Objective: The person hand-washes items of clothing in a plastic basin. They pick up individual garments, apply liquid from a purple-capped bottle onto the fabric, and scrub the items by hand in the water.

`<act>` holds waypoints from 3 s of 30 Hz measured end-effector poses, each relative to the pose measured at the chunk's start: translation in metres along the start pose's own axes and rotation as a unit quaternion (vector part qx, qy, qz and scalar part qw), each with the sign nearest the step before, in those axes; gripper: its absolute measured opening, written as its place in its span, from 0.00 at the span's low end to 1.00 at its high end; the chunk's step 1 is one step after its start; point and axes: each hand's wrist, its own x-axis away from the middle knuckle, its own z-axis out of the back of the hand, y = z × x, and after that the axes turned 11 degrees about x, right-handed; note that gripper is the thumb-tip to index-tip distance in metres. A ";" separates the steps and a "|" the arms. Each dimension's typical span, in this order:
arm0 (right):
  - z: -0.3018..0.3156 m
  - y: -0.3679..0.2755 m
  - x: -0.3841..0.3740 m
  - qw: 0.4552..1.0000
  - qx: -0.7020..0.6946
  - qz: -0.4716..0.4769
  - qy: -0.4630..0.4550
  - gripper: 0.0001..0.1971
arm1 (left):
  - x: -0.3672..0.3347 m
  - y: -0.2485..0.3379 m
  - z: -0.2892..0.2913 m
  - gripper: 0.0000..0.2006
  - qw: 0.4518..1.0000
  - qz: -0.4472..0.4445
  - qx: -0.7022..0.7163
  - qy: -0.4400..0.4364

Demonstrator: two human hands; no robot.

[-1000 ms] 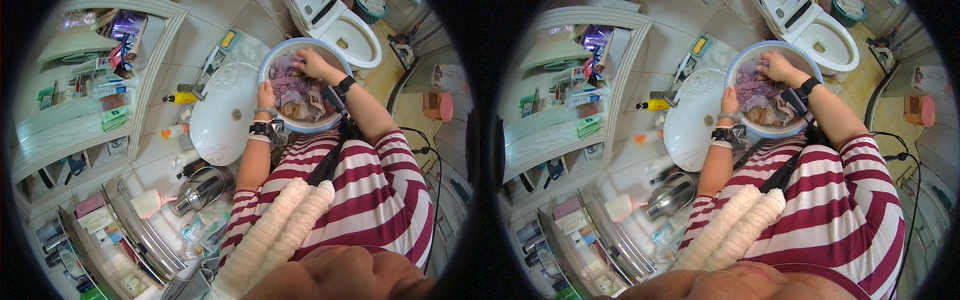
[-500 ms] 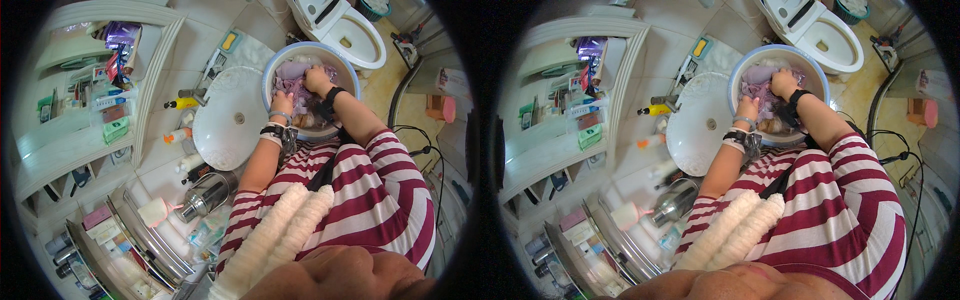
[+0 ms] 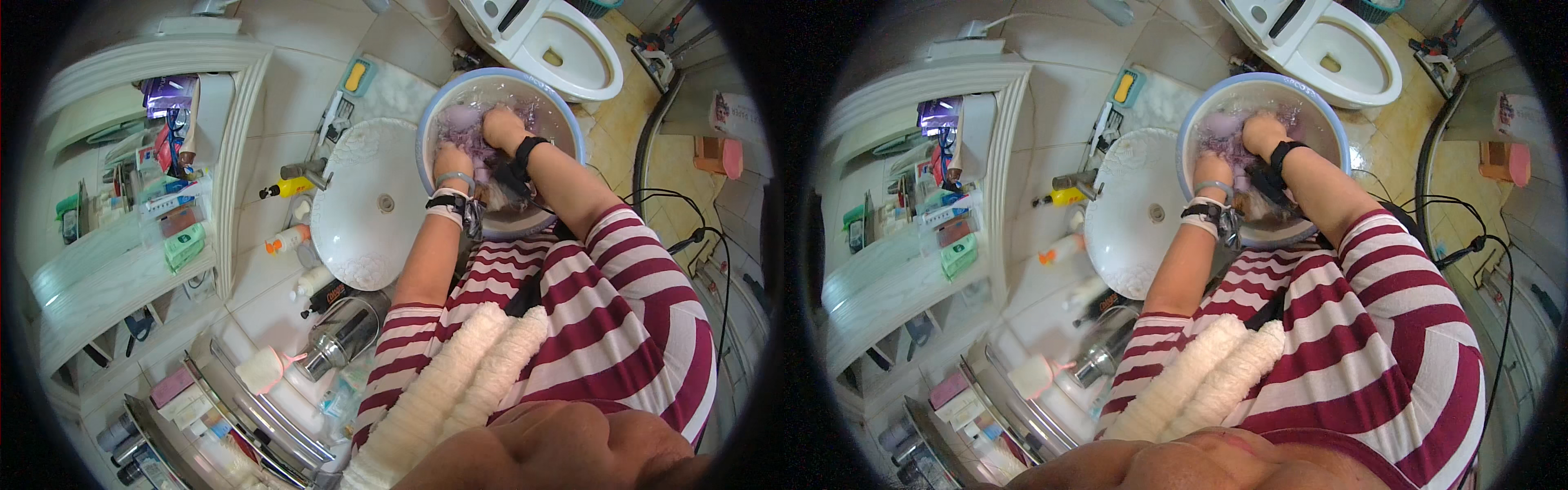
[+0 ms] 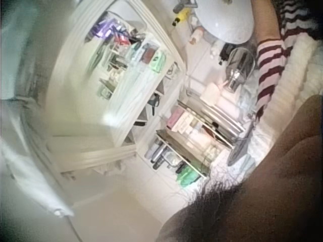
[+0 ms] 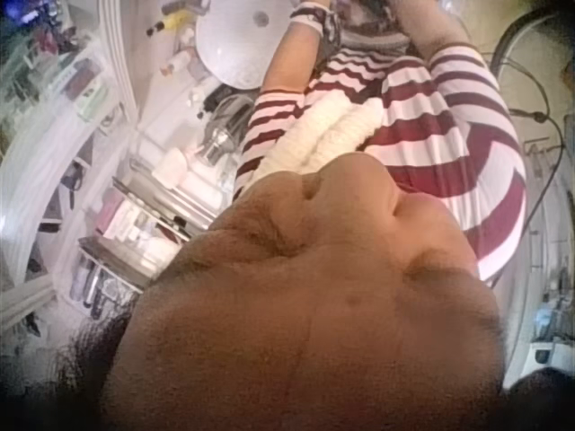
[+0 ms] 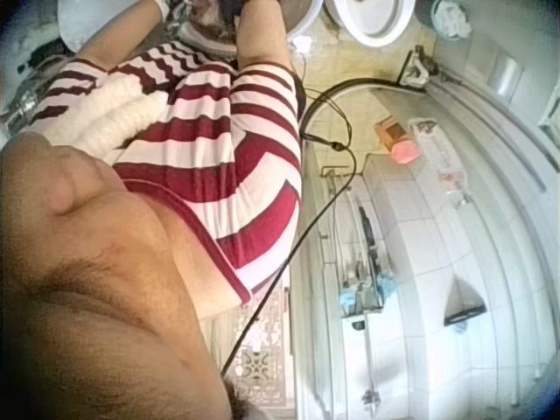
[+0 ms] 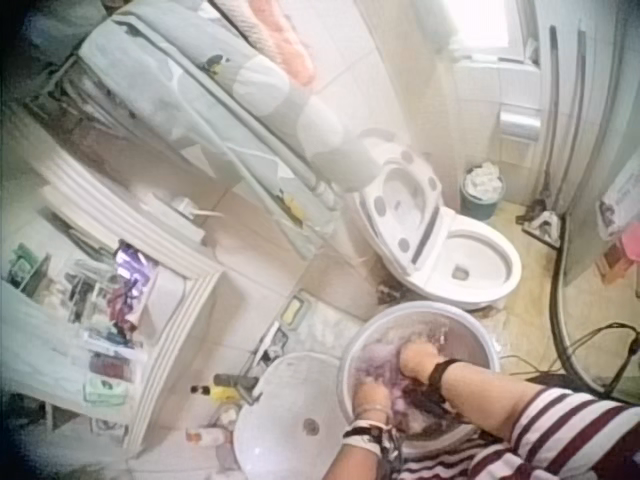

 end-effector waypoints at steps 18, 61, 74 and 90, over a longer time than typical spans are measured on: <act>0.102 -0.025 0.124 0.910 -0.200 0.324 0.162 0.10 | 0.056 -0.003 0.037 0.23 0.973 -0.157 0.109 0.126; 0.001 -0.021 0.005 0.980 0.073 0.184 0.020 0.13 | 0.050 0.009 -0.018 0.28 0.962 -0.081 -0.227 -0.126; 0.001 0.035 0.005 0.930 -0.124 0.342 -0.059 0.12 | 0.031 -0.002 -0.047 0.21 0.974 -0.087 -0.208 -0.003; -0.012 0.002 -0.042 0.976 0.077 0.203 -0.022 0.15 | 0.040 0.009 -0.030 0.19 0.972 -0.124 -0.198 -0.022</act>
